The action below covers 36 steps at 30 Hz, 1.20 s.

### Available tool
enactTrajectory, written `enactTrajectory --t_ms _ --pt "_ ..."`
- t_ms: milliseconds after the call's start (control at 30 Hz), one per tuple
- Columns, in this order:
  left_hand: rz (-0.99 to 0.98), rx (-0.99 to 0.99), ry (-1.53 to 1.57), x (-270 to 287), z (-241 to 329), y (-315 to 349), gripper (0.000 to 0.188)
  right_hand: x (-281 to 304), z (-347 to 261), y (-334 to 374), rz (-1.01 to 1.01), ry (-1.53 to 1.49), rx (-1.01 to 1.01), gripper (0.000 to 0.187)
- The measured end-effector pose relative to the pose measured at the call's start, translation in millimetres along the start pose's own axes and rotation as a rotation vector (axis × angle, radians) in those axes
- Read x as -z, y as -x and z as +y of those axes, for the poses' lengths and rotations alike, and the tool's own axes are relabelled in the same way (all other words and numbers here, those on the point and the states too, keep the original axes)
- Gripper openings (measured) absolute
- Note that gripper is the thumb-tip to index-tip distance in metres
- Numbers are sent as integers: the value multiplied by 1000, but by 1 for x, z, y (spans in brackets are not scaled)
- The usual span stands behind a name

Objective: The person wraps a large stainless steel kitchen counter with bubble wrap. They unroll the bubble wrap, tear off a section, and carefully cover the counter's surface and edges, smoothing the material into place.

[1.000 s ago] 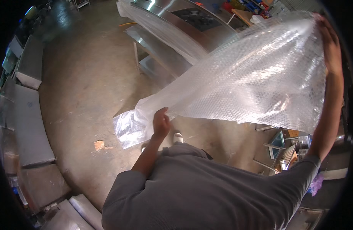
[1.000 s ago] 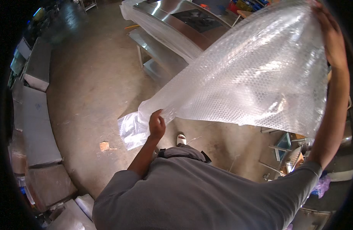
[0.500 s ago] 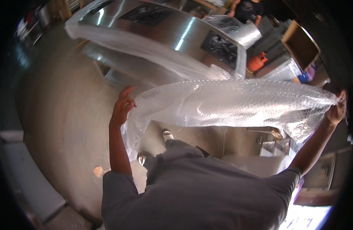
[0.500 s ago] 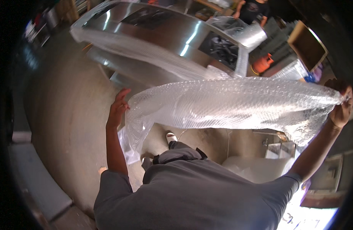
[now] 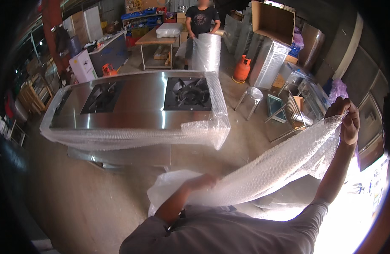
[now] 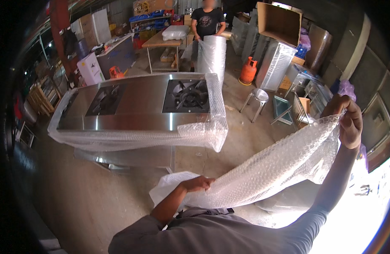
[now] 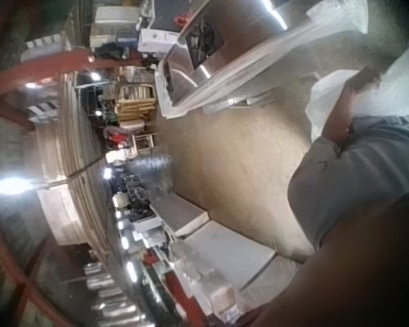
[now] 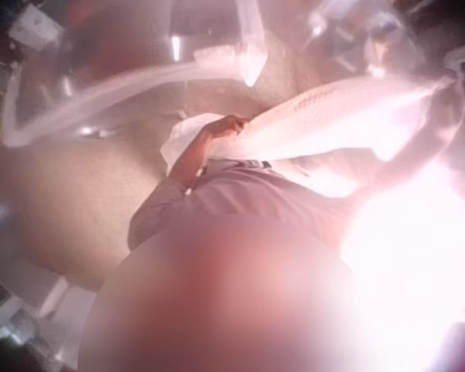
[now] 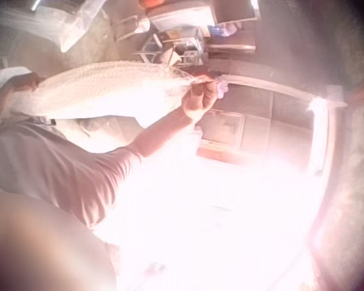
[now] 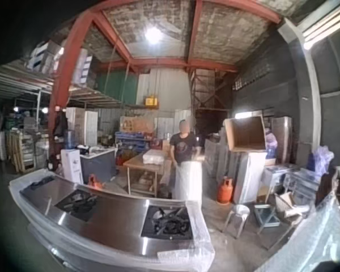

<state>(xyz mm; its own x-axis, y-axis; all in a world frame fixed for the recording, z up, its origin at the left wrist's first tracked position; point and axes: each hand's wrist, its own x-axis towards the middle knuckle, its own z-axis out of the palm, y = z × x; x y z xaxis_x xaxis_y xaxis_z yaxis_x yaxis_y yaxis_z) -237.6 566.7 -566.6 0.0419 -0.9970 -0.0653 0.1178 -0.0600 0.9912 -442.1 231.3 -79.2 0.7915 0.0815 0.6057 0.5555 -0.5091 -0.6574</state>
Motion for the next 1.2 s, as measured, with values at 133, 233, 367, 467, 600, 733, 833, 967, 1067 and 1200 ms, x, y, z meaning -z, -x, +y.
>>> enactTrajectory --t_ms 133,233,367,467,600,733,833,967,1067,1200 --pt "218 -11 31 1 40 52 40 20 17 3 111 259 -125 27" --pt "315 -216 -275 -8 70 86 27 26 40 -7 275 543 -194 24" --pt "371 -143 -415 -48 71 104 18 10 86 -22 446 898 -223 28" --pt "125 28 -291 -69 53 96 26 0 97 -41 260 1273 -301 29" --pt "-104 -236 -244 -76 42 92 26 -39 70 -52 339 1116 -206 26" --pt "9 -404 -417 -85 38 121 17 -83 19 -28 568 1009 -146 25" --pt "360 -476 -487 -71 32 147 13 -91 -31 1 372 1253 -42 27" --pt "748 -568 -573 -24 20 140 11 -81 -87 49 609 1024 -104 36" --pt "748 -180 -304 20 8 107 13 -57 -132 87 648 1255 -150 45" --pt "515 -300 -608 18 -20 70 19 -12 -188 124 559 2100 -138 41"
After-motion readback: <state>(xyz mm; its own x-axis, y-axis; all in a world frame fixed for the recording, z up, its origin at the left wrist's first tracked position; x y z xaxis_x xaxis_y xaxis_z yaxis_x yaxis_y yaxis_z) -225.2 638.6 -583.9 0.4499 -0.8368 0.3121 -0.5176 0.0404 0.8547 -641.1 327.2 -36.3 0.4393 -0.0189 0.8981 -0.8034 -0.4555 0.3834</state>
